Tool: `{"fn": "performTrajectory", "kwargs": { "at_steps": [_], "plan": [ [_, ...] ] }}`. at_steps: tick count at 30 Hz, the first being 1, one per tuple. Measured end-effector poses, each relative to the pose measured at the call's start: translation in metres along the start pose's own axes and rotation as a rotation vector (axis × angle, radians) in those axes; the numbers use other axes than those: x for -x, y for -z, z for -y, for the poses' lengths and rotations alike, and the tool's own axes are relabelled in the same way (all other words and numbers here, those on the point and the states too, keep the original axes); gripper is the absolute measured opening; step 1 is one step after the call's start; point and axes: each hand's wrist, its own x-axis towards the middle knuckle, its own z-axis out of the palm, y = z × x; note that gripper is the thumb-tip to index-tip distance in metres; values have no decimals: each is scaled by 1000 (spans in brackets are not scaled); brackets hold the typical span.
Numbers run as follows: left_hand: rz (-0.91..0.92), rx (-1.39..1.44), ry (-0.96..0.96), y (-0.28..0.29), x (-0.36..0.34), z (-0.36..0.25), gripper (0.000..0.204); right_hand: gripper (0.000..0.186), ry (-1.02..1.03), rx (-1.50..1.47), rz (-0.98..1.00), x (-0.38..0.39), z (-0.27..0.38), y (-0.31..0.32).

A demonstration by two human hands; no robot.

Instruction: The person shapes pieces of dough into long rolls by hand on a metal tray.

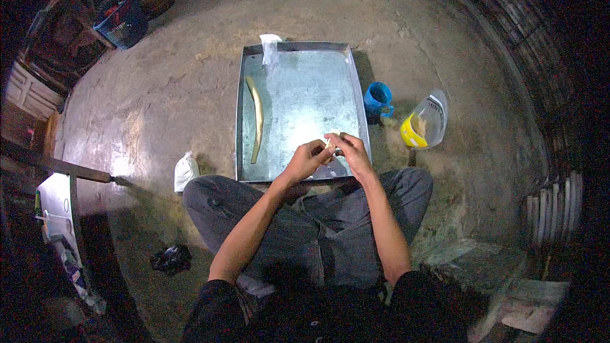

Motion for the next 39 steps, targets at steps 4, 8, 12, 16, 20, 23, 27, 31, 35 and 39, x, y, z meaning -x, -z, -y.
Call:
{"fn": "performTrajectory", "kwargs": {
  "at_steps": [4, 8, 12, 16, 20, 23, 27, 31, 35, 39],
  "plan": [
    [-79, 145, -25, -7, -2, -3, 36, 32, 90, 143, -50, 2, 6, 0],
    [-11, 183, -24, 0, 0, -6, 35, 32, 66, 116, -98, 0, 2, -1],
    [-32, 186, -20, -3, 0, -2, 34, 36, 170, 109, -96, 0, -2, -3],
    [7, 359, 37, -6, -2, -3, 35, 42, 234, 113, -87, -4, -5, 1],
    [-5, 164, 9, 0, -4, 3, 36, 43, 191, 33, -43, -2, -2, -3],
    [-30, 314, 0, -5, -4, 1, 36, 36, 109, -55, -47, -2, -4, -1],
    [-22, 262, -11, 0, -3, 1, 38, 33, -120, -85, -24, 2, 3, -10],
    [-11, 306, 30, -4, -5, -2, 41, 32, -4, -41, -15, 2, 1, -3],
    [-59, 213, 53, -3, -1, -18, 44, 30, -23, -83, -23, 4, 1, -2],
    [-120, 306, 58, -4, 0, -10, 42, 36, -31, -85, -22, 5, 5, -11]
  ]
}}
